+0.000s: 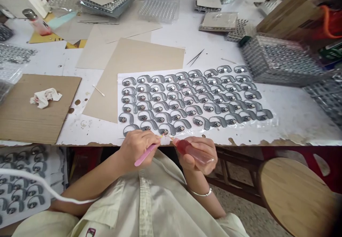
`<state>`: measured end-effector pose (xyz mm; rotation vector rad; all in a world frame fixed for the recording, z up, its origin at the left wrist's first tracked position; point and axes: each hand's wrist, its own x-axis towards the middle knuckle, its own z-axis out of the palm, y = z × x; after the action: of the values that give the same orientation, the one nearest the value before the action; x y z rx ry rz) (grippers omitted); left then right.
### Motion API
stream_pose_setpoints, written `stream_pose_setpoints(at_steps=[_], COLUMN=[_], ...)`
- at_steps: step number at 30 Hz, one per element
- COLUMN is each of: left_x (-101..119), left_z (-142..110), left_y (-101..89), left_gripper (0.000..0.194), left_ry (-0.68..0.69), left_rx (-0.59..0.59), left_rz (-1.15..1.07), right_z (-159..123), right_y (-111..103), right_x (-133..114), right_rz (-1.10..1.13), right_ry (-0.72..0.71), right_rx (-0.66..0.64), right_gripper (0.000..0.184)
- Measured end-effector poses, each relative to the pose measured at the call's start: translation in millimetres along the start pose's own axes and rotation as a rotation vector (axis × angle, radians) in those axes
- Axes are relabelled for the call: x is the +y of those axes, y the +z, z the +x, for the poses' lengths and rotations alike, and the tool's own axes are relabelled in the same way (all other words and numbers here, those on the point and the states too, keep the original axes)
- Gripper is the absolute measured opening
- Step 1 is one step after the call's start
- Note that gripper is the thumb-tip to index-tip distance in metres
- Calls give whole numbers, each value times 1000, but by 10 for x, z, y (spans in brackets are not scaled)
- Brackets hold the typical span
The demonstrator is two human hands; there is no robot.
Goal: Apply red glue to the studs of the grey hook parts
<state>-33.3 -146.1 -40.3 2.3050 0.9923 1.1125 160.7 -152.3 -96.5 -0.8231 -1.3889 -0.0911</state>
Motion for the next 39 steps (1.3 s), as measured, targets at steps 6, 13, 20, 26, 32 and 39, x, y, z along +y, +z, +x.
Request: stream_pose_setpoints(at_steps=[6, 13, 20, 26, 32, 39], left_x=[-18, -93, -107, -131, -126, -124], left_z=[11, 24, 72, 135, 147, 135], left_y=[-8, -48, -101, -120, -117, -108], left_gripper=[11, 8, 6, 5, 4, 5], left_ry=[-14, -99, -282, -347, -338, -330], left_rx=[9, -49, -96, -122, -111, -108], left_rz=[-35, -145, -271, -292, -293, -306], right_z=[-14, -22, -21, 1, 19, 29], right_y=[-11, 11, 20, 47, 58, 50], right_x=[14, 3, 0, 7, -6, -1], right_rz=[-51, -22, 26, -21, -8, -8], right_ry=[-47, -21, 25, -20, -14, -38], right_rx=[22, 8, -2, 1, 9, -14], right_gripper=[28, 28, 26, 27, 28, 27])
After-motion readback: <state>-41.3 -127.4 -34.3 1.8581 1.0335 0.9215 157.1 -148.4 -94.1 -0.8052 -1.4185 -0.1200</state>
